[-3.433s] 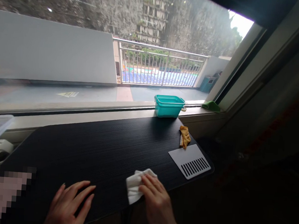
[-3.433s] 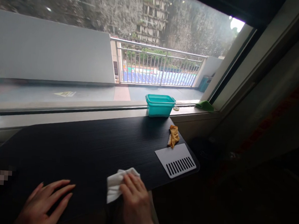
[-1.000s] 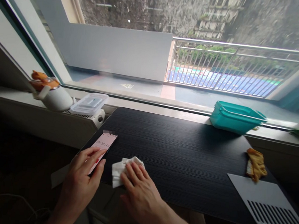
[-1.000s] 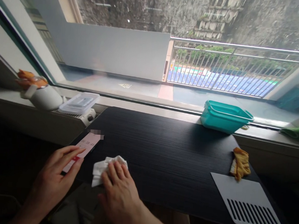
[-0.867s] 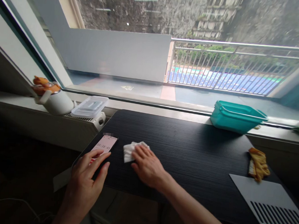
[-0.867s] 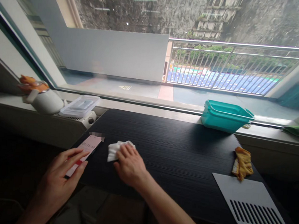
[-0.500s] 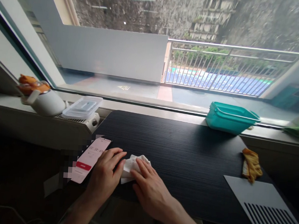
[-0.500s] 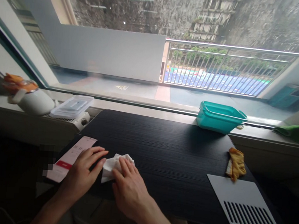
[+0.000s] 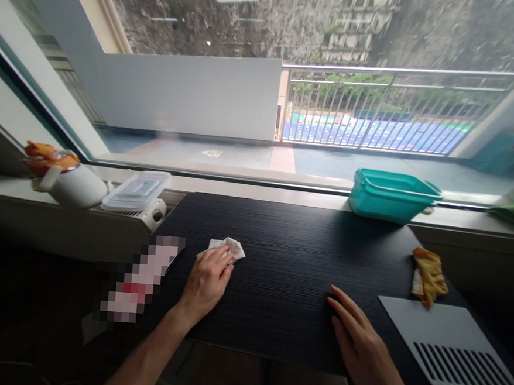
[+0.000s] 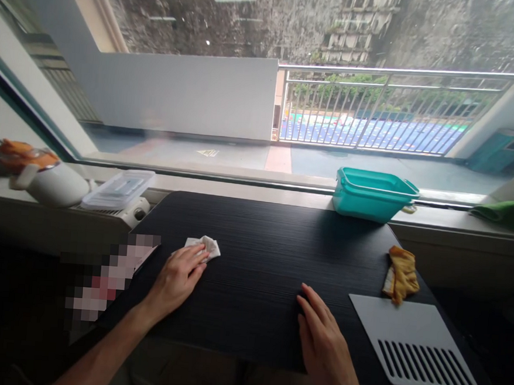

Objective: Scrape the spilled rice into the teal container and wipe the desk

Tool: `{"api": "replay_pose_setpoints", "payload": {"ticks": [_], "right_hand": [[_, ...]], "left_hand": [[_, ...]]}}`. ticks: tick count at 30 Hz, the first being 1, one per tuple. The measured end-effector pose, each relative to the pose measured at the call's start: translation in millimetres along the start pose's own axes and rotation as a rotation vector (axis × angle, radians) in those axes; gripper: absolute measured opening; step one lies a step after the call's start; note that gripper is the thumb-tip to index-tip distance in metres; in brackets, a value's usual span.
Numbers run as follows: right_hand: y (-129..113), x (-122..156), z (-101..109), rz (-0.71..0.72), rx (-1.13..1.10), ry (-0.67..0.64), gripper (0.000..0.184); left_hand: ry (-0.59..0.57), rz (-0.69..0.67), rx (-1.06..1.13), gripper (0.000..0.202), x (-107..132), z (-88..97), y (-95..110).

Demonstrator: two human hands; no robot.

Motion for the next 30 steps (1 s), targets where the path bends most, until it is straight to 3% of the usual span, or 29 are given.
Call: {"api": "replay_pose_setpoints", "payload": {"ticks": [2,4,5,6,9,11,13,15,19,21,24,25,27,30], "right_hand": [[0,2,0,-0.008,0.013,0.018,0.031],[-4,2,-2,-0.006,0.026,0.027,0.031],[-5,1,-2,-0.008,0.033,0.025,0.031],[-6,0,-3,-0.011,0.040,0.020,0.031],[-8,-2,-2,-0.008,0.057,0.009,0.031],[-9,-3,-1,0.008,0.064,0.008,0.031],[-10,-3,0,0.018,0.072,0.009,0.031],[-10,-2,-1,0.018,0.081,0.009,0.031],[-11,-1,-2,0.006,0.092,0.004,0.030],[-12,-2,-2,0.002,0.091,0.000,0.030],[-13,-4,0,0.002,0.084,-0.004,0.030],[-14,-5,0,0.003,0.082,-0.003,0.030],[-14,-5,1,0.001,0.079,0.001,0.030],[-13,-5,0,-0.002,0.082,0.003,0.029]], "left_hand": [[-0.048,-0.078,0.006,0.032,24,-1.8,14],[-0.052,-0.242,0.008,0.039,55,-2.7,35],[-0.048,-0.348,0.011,0.042,66,-3.8,46],[-0.069,-0.366,-0.001,0.045,68,-7.2,52],[-0.339,-0.162,-0.104,0.047,30,-31.5,51],[-0.372,-0.027,-0.143,0.049,-4,-39.2,46],[-0.369,-0.004,-0.149,0.050,-16,-39.3,47],[-0.390,-0.074,-0.135,0.054,4,-33.7,53],[-0.390,-0.432,-0.096,0.063,62,-16.2,66],[-0.459,-0.367,-0.105,0.058,52,-19.9,56],[-0.495,-0.038,-0.150,0.055,4,-35.4,39],[-0.484,0.000,-0.157,0.055,-6,-39.7,41],[-0.489,-0.015,-0.147,0.058,-6,-44.9,56],[-0.551,-0.315,-0.025,0.064,28,-43.7,92]]}}
Point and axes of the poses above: each hand's wrist, its own x-axis away from the middle knuckle, its own z-axis out of the back of the hand, y = z × x, the point moved 5 cm from there along -x, towards the middle knuckle, and after that the axes turned 8 degrees about z, right-handed, at the moved point
